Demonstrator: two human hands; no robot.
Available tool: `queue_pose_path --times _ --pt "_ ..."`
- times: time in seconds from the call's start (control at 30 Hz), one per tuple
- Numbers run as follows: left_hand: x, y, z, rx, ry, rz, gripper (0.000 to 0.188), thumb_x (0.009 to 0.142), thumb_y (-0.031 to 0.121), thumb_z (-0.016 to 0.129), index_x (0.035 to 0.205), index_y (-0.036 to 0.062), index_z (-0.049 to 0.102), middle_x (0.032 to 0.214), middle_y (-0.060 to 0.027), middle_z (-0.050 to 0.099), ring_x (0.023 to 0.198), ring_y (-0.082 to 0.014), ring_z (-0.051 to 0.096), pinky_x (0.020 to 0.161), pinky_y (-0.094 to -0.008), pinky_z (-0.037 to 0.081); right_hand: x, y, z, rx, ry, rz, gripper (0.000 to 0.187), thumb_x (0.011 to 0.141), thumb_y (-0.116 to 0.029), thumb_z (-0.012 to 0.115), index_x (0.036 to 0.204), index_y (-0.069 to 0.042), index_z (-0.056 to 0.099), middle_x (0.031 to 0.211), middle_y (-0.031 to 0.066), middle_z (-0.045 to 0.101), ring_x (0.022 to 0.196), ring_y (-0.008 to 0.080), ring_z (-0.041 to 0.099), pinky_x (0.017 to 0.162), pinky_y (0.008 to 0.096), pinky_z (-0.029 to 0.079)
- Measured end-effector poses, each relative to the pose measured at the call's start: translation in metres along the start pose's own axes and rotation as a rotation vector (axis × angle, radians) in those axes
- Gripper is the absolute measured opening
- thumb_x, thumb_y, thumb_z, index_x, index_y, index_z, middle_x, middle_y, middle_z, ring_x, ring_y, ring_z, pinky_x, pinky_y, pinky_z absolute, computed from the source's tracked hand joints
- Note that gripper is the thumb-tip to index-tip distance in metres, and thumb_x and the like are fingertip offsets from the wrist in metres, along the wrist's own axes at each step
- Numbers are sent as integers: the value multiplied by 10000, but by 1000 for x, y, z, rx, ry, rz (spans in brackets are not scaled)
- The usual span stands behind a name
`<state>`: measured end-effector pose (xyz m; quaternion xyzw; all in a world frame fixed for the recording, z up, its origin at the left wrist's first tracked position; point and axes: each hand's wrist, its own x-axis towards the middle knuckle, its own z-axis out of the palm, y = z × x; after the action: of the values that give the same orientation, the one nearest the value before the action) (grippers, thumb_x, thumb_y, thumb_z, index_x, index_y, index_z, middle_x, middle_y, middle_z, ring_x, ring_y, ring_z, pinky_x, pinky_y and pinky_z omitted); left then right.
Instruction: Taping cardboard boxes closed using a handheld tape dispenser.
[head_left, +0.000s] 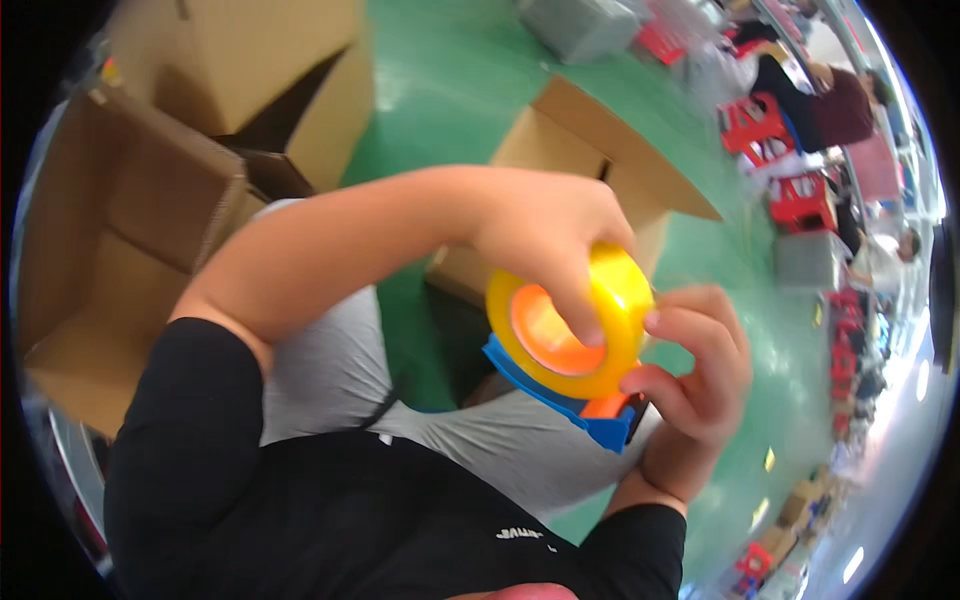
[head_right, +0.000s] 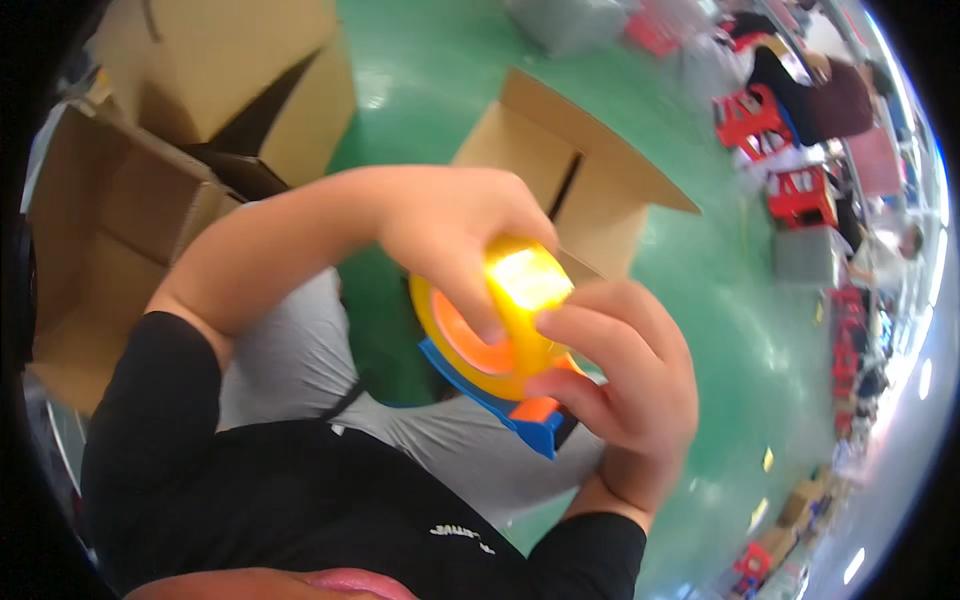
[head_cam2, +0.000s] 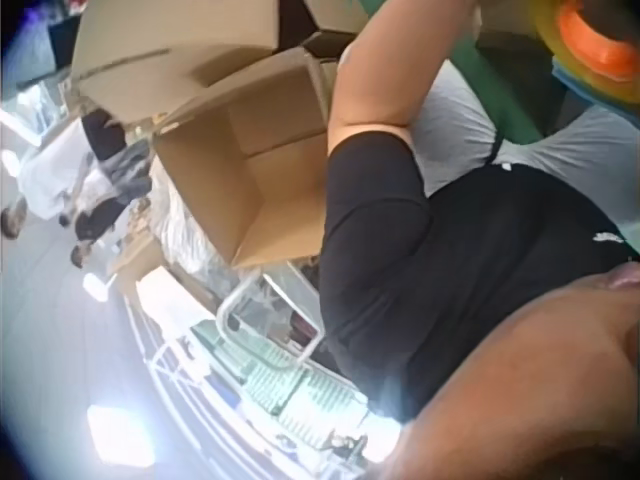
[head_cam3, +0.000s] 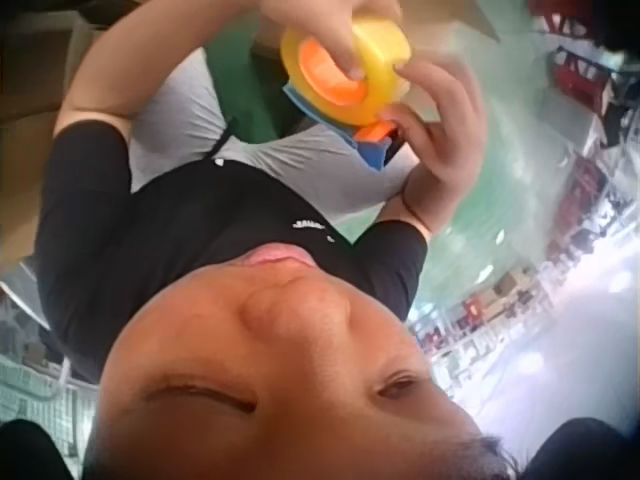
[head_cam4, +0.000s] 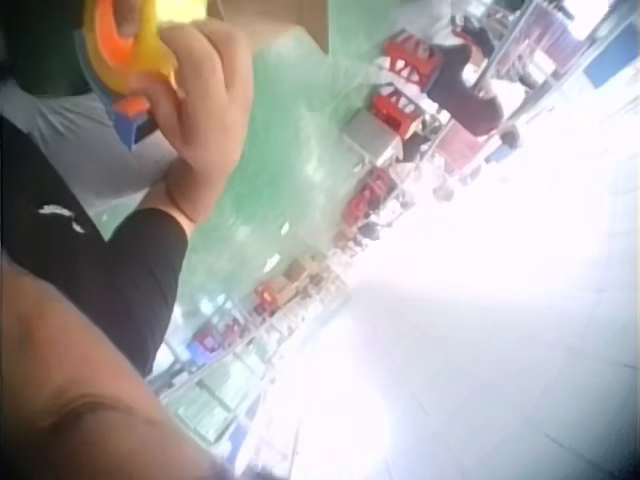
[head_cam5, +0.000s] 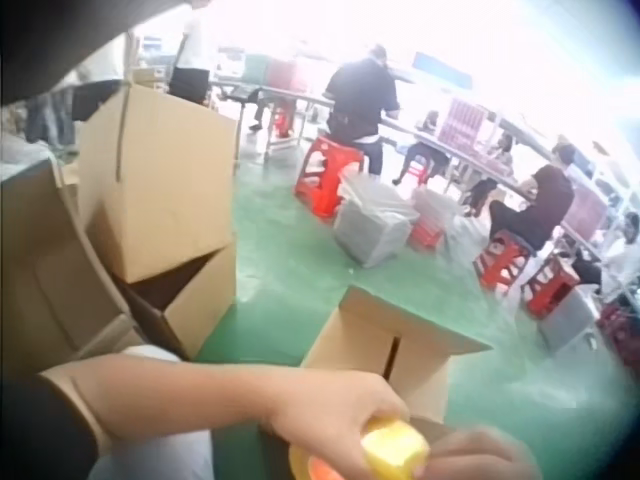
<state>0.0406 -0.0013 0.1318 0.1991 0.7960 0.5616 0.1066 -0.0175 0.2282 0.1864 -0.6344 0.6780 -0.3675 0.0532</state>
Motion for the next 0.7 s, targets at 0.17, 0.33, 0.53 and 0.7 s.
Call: queue_pose_path --times 0.17,0.33,0.53,0.7 --pt "6 -7 5 32 7 48 547 620 415 828 923 -25 716 842 -152 706 795 -268 669 719 -377 517 -13 6 0 -84 -63 64 215 849 -149 655 983 10 600 877 145 561 799 269 551 712 339 448" --pt "-4 5 11 9 18 24 515 622 373 826 920 -33 719 840 -146 700 800 -267 657 715 -369 507 -4 -11 -4 -101 -148 38 117 889 20 598 1002 18 629 968 187 617 879 320 619 800 370 499" --pt "-7 2 7 -5 -7 32 524 621 371 836 948 -23 727 872 -141 702 842 -263 654 744 -364 504 -1 -6 -1 -218 -160 -111 103 846 29 604 947 20 617 965 186 604 871 343 600 786 385 492" --pt "-4 2 4 49 -54 -35 563 619 399 849 977 -19 729 922 -131 703 882 -254 652 779 -359 505 2 -10 -1 -286 -232 -124 139 827 14 619 965 3 607 1012 197 603 920 358 595 813 402 488"
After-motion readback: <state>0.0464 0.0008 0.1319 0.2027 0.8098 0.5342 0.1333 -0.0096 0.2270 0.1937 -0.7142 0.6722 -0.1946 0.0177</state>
